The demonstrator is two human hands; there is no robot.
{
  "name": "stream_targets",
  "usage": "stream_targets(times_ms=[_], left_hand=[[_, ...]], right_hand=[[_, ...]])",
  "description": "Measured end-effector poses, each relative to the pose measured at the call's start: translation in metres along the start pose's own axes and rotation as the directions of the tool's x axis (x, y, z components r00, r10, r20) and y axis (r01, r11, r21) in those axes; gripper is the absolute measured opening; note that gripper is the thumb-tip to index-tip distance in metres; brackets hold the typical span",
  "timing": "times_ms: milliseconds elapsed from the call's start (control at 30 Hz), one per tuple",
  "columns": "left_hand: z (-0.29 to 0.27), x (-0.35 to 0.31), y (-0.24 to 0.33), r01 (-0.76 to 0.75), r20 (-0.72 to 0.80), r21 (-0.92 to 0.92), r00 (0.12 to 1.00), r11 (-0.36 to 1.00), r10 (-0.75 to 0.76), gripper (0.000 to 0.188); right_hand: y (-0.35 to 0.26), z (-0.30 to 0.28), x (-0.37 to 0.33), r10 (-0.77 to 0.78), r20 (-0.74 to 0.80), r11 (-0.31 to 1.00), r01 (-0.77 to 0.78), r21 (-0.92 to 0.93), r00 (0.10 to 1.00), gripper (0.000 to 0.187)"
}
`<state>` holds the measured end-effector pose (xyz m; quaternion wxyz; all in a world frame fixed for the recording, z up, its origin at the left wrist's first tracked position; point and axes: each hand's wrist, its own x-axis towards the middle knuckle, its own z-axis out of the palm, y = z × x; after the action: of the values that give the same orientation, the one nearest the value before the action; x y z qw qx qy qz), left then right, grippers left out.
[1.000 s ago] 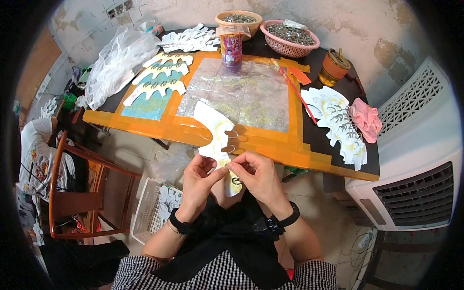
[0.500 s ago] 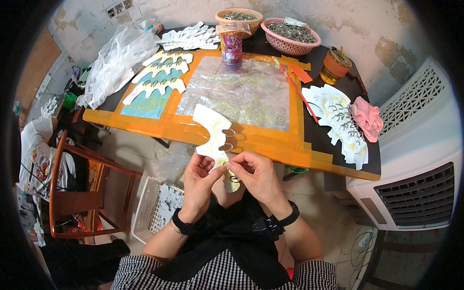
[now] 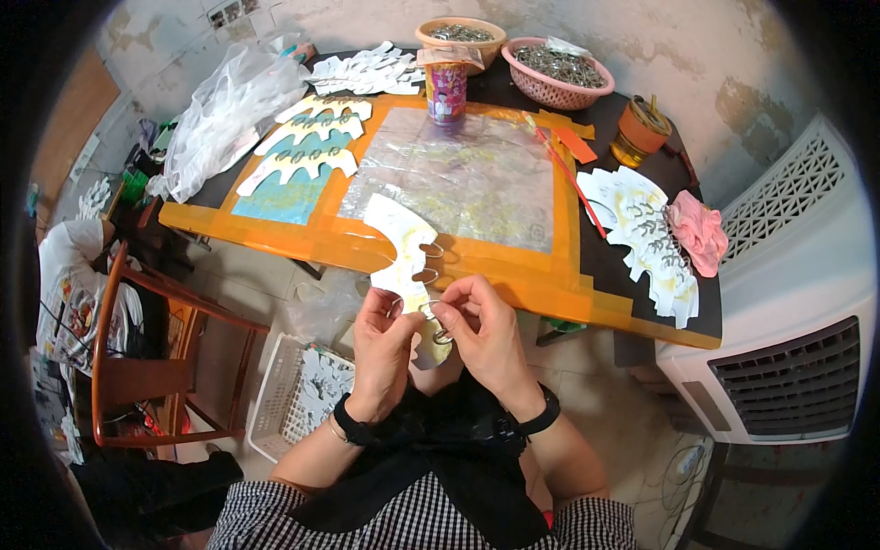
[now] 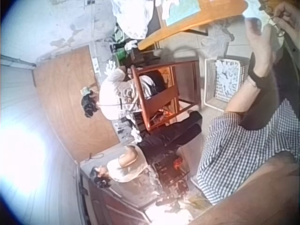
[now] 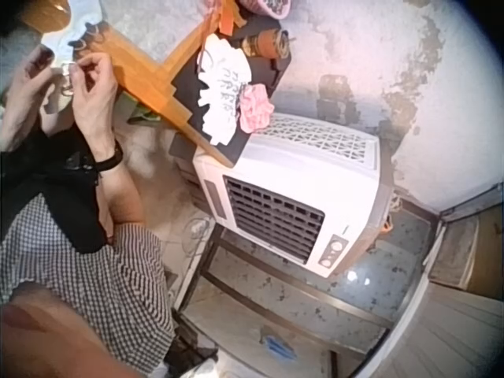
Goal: Installing metal eyelets or rings into a white shoe upper component.
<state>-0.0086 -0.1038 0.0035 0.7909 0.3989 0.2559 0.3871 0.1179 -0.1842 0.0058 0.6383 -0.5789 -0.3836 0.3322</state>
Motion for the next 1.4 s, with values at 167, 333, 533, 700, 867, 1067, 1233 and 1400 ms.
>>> stream_targets(times_ms=[167,333,533,700,867,1067,1233,1400], left_hand=[[0.009,0.002,0.001,0.038,-0.043,-0.084,0.998,0.996,-0.042,0.035],[0.011,0.0,-0.001,-0.036,-0.071,-0.073,0.997,0.997,0.031,0.033],[0.013,0.0,-0.01,-0.129,-0.016,-0.12,0.992,0.984,0.128,0.032],[0.02,0.009,0.0,-0.178,0.068,-0.189,0.979,0.966,0.194,0.041],[0.026,0.029,0.004,-0.262,0.129,-0.165,0.95,0.951,0.284,0.052],[0.016,0.033,-0.001,0.049,0.307,-0.002,0.95,0.999,-0.046,0.036],[0.017,0.034,0.067,-0.363,0.533,0.744,0.829,0.561,-0.171,0.024],[0.015,0.102,0.042,-0.767,0.73,0.603,0.642,0.22,0.235,0.043]], right_hand=[[-0.005,0.006,0.003,-0.359,-0.071,0.866,0.304,-0.398,0.93,0.011],[-0.01,0.007,0.002,-0.368,-0.015,0.818,0.316,-0.48,0.93,0.01],[-0.015,-0.003,0.009,-0.212,-0.048,0.921,0.184,-0.344,0.976,0.013],[-0.044,-0.016,0.035,-0.178,0.071,0.945,0.19,-0.265,0.982,0.01],[-0.061,-0.03,0.076,-0.205,0.182,0.892,0.26,-0.37,0.962,0.009],[-0.057,-0.063,0.117,-0.16,0.458,0.733,0.416,-0.538,0.875,0.007],[-0.033,-0.084,0.136,-0.033,0.62,0.728,0.444,-0.523,0.784,0.009],[-0.03,-0.084,0.138,-0.139,0.611,0.675,0.526,-0.518,0.78,0.008]])
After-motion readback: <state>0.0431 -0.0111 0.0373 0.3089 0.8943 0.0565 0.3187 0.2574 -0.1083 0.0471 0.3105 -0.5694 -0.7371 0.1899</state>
